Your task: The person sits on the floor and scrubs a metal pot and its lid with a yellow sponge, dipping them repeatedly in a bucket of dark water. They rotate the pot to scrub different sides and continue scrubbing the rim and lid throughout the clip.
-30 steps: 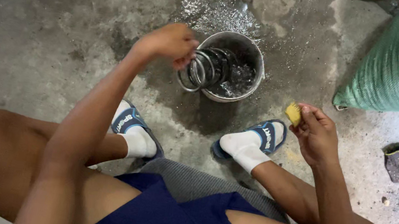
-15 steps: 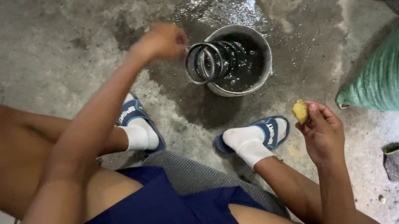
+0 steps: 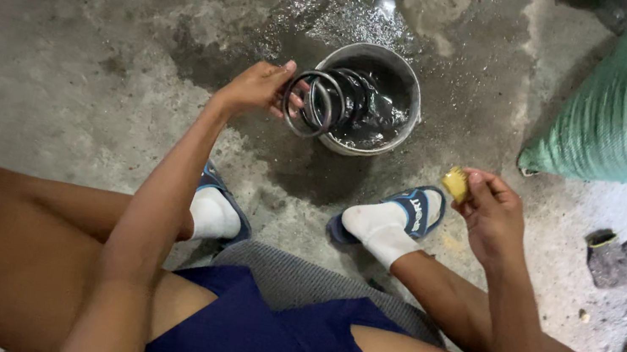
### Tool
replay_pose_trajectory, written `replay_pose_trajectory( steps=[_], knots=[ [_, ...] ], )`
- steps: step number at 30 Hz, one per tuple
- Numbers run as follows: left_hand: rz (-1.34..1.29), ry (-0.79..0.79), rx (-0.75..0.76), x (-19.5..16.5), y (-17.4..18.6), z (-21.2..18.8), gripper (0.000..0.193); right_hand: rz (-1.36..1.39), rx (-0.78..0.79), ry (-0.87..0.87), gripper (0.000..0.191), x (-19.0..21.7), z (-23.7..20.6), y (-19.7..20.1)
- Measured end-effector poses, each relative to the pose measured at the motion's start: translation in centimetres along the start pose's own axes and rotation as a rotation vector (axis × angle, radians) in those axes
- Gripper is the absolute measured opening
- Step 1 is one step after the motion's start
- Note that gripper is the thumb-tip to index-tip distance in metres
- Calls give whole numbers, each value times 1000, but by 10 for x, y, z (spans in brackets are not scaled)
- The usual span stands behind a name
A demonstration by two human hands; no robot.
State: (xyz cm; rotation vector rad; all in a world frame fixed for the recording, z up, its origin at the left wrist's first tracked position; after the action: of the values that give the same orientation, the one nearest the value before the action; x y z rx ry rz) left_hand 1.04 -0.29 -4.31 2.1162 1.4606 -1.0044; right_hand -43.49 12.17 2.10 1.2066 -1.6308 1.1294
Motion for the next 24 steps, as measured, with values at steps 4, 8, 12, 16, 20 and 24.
replay_pose_trajectory(
  steps=[4,8,12,16,20,24],
  knots=[
    [-290,45,86,1,6,1,75,-778,62,404,18,9,-1,-49],
    [-808,-113,-87,24,25,18,68,-987,265,588,17,-2,6,-133],
    [-1343,-167,-249,73,38,18,42,-1317,500,748,20,-17,44,-199],
    [-1481,-133,-369,99,58,-1,32,-1943,837,445,16,-72,99,-230],
    [-1519,-200,-369,100,87,-16,31,-1775,953,363,28,-92,119,-259],
    [-796,-384,-752,83,119,-34,22,-1693,1153,198,22,-68,114,-274]
  ],
)
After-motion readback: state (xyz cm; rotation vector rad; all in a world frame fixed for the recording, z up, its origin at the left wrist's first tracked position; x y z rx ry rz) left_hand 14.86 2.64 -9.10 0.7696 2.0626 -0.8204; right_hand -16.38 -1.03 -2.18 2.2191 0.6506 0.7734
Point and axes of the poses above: each hand's wrist, its own z-axis towards the middle knuckle, its own y-axis out of the back of the hand, x = y × z, the point moved 4 cm from there along z, towards the middle knuckle, and after that the axes turned 11 degrees about y, right-handed, at the moved point
